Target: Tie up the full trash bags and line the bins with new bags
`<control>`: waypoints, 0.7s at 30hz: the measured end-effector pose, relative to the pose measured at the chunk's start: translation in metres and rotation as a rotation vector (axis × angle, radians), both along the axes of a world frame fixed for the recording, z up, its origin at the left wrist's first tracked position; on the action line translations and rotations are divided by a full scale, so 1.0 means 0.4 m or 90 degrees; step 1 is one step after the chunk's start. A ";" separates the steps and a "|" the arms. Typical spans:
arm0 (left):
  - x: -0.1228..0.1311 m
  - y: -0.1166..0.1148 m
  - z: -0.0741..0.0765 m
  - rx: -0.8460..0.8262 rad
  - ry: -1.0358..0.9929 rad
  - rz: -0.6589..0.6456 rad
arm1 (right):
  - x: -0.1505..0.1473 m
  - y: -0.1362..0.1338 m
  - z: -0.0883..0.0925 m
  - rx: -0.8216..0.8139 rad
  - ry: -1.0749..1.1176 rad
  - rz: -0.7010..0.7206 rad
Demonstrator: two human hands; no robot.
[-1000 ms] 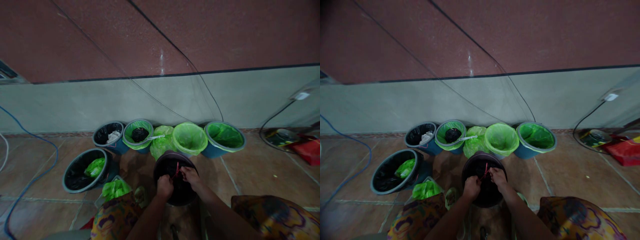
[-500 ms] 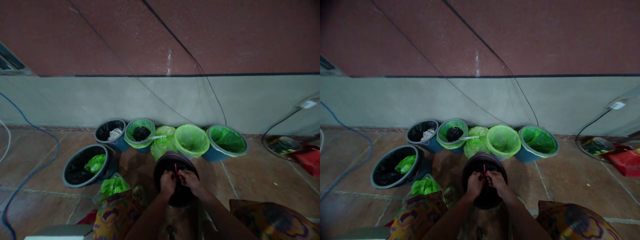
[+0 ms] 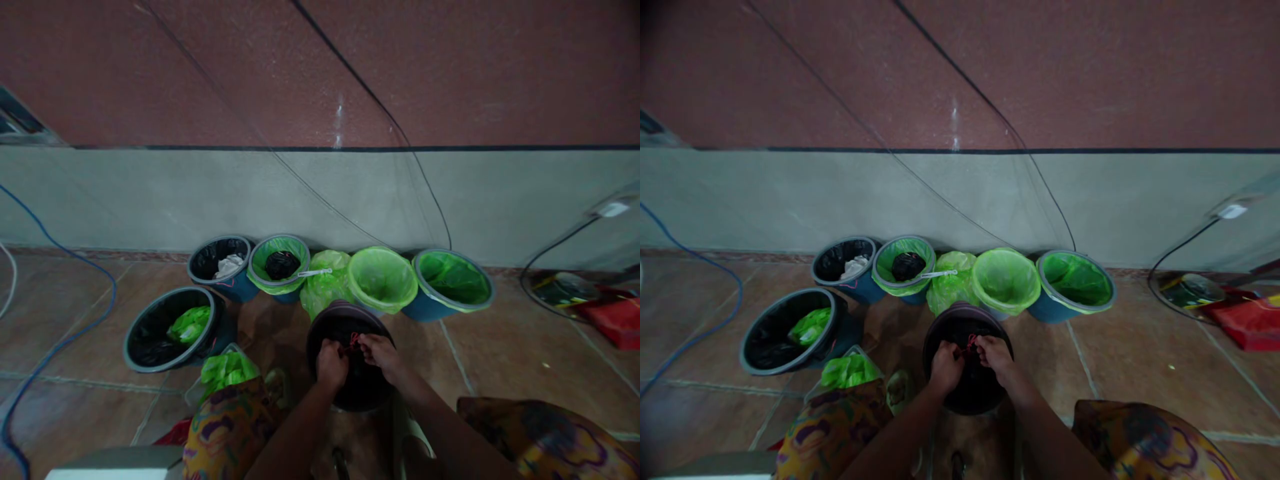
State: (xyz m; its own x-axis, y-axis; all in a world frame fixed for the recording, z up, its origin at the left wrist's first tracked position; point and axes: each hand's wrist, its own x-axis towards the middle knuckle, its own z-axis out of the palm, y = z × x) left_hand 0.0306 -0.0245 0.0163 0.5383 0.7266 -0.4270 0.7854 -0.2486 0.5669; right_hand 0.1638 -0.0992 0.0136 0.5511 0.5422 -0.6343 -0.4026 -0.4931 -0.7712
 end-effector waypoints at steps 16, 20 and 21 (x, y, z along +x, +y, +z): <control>0.033 0.002 0.014 0.129 -0.094 -0.114 | 0.013 -0.017 0.000 0.030 -0.384 0.304; 0.033 0.016 0.000 0.103 -0.055 -0.100 | 0.002 -0.019 0.004 -0.011 -0.442 0.322; 0.031 0.018 -0.002 0.102 -0.041 -0.100 | -0.003 -0.020 0.001 -0.026 -0.449 0.316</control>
State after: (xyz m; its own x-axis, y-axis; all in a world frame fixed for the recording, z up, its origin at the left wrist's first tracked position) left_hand 0.0429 -0.0173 0.0156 0.6722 0.6877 -0.2741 0.6938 -0.4559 0.5576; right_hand 0.1625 -0.1072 0.0141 0.5293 0.8083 -0.2579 0.4322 -0.5185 -0.7378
